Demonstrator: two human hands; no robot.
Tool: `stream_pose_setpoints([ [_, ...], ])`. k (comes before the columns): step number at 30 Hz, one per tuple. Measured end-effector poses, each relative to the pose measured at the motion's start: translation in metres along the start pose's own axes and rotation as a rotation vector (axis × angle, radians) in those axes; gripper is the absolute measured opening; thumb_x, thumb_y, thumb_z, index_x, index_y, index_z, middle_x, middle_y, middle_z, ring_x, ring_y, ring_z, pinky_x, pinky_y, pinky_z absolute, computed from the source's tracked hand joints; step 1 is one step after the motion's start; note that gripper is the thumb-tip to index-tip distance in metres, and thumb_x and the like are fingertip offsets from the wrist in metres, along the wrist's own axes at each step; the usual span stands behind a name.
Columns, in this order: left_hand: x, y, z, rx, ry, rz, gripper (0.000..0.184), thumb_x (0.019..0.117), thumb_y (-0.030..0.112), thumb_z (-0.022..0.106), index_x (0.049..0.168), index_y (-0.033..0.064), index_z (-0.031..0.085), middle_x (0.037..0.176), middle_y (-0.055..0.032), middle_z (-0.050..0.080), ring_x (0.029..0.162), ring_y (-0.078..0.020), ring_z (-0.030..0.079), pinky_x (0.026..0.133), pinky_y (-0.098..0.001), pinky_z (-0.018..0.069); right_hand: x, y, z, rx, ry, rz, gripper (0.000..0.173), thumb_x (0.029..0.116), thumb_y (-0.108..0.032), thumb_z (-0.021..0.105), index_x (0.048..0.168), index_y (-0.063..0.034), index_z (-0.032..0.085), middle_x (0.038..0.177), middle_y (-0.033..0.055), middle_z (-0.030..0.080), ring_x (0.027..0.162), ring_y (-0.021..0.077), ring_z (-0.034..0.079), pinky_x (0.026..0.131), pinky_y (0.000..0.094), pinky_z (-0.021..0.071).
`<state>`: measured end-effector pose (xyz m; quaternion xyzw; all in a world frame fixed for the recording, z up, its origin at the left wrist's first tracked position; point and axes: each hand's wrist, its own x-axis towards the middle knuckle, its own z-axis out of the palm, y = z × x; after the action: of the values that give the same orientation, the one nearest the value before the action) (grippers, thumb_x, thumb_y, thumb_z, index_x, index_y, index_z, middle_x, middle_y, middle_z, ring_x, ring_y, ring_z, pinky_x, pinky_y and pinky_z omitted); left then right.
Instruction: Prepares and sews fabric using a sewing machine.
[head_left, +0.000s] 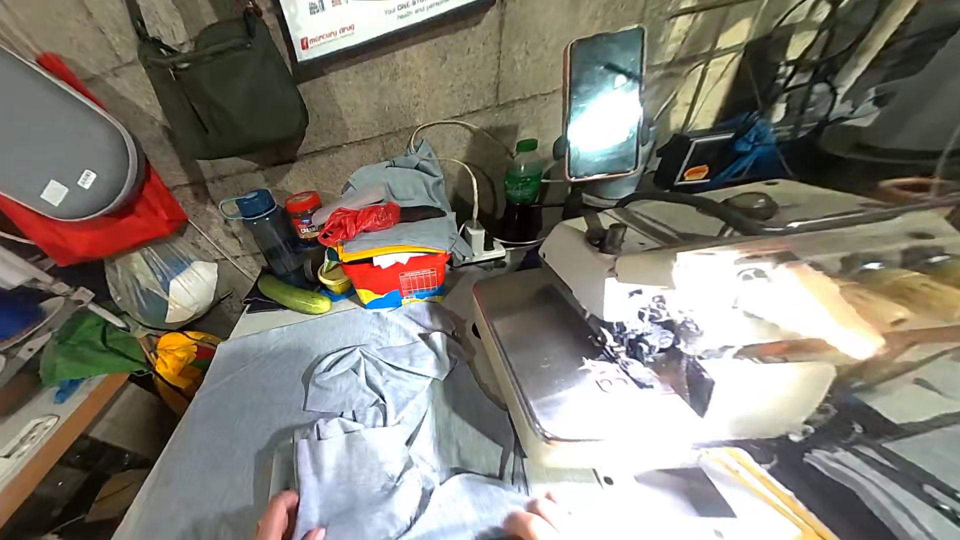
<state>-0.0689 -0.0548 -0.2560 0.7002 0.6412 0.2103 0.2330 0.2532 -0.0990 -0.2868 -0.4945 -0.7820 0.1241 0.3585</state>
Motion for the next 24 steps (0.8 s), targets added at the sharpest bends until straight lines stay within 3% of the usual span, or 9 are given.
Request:
stream_pose_setpoints([
  [2,0.003,0.016,-0.001,0.194,0.151,0.132,0.043,0.0925,0.014,0.07,0.122,-0.0155,0.059,0.1,-0.0304,0.068,0.088,-0.047,0.069,0.078,-0.0619,0.0556,0.019,-0.011,0.01,-0.093,-0.001,-0.043,0.021,0.0996,-0.021,0.062,0.106,-0.005,0.074,0.092,0.0162,0.071,0.087,0.0364,0.068,0.075,0.0484,0.056],
  [4,0.019,0.04,-0.004,0.283,0.185,0.271,0.033,0.0919,0.014,0.07,0.112,-0.0117,0.066,0.105,-0.0309,0.069,0.096,-0.0497,0.069,0.082,-0.0617,0.056,0.03,-0.017,0.022,-0.145,-0.068,-0.05,0.017,0.0969,-0.014,0.062,0.105,-0.0069,0.076,0.097,0.0175,0.072,0.092,0.0407,0.068,0.072,0.0523,0.0566],
  [6,0.044,0.061,0.0,0.302,0.056,0.376,0.027,0.0927,0.017,0.07,0.108,-0.0053,0.071,0.109,-0.0259,0.071,0.105,-0.046,0.068,0.089,-0.0603,0.0549,0.03,-0.018,0.027,-0.165,-0.106,-0.046,0.015,0.0944,-0.009,0.062,0.098,-0.0049,0.076,0.092,0.0186,0.071,0.091,0.0423,0.069,0.071,0.0548,0.0558],
  [10,0.093,0.099,0.014,0.566,-0.465,0.187,0.049,0.1011,0.036,0.062,0.138,0.0034,0.06,0.136,-0.0206,0.061,0.136,-0.0399,0.049,0.109,-0.0564,0.0409,0.014,-0.012,0.029,-0.174,-0.097,-0.066,0.019,0.0984,-0.014,0.058,0.094,-0.0027,0.073,0.084,0.0171,0.068,0.084,0.0386,0.068,0.069,0.0504,0.056],
  [14,0.104,0.108,0.006,0.529,-0.605,0.215,0.03,0.1016,0.018,0.06,0.125,0.0021,0.069,0.13,-0.0207,0.064,0.132,-0.0379,0.053,0.11,-0.0552,0.0395,0.013,-0.01,0.027,-0.144,-0.108,-0.058,0.021,0.0994,-0.015,0.057,0.096,-0.0022,0.073,0.084,0.0178,0.067,0.083,0.0392,0.067,0.069,0.0503,0.055],
  [16,0.097,0.085,0.001,0.367,-0.426,0.378,0.019,0.097,0.011,0.063,0.108,-0.0002,0.074,0.112,-0.0211,0.069,0.117,-0.0396,0.062,0.099,-0.0577,0.0469,0.016,-0.009,0.025,-0.073,-0.11,-0.051,0.022,0.0998,-0.016,0.057,0.097,-0.0014,0.073,0.086,0.0186,0.068,0.085,0.0398,0.067,0.073,0.0511,0.0548],
  [18,0.09,0.051,0.007,0.162,-0.106,0.603,0.009,0.0884,0.009,0.067,0.089,0.0042,0.075,0.096,-0.0122,0.074,0.101,-0.034,0.069,0.086,-0.0572,0.0533,0.023,-0.008,0.023,0.015,-0.052,-0.058,0.022,0.1002,-0.017,0.058,0.097,-0.0012,0.073,0.086,0.019,0.069,0.085,0.0389,0.068,0.077,0.0505,0.0549],
  [20,0.083,0.03,0.011,0.01,0.072,0.701,0.016,0.0862,0.007,0.06,0.087,0.0109,0.076,0.095,-0.0031,0.076,0.103,-0.0234,0.07,0.088,-0.0486,0.0541,0.034,-0.009,0.023,0.081,0.029,-0.06,0.02,0.0994,-0.017,0.061,0.097,-0.0012,0.073,0.087,0.0188,0.07,0.086,0.0366,0.068,0.079,0.0486,0.0558],
  [24,0.073,0.018,0.013,-0.122,0.194,0.701,0.023,0.088,0.001,0.055,0.089,0.0113,0.076,0.096,-0.0025,0.077,0.11,-0.0166,0.069,0.099,-0.0383,0.0519,0.066,-0.012,0.033,0.244,0.112,-0.005,0.017,0.0969,-0.012,0.062,0.101,-0.0005,0.074,0.092,0.0181,0.068,0.084,0.0271,0.067,0.075,0.0366,0.0564],
])
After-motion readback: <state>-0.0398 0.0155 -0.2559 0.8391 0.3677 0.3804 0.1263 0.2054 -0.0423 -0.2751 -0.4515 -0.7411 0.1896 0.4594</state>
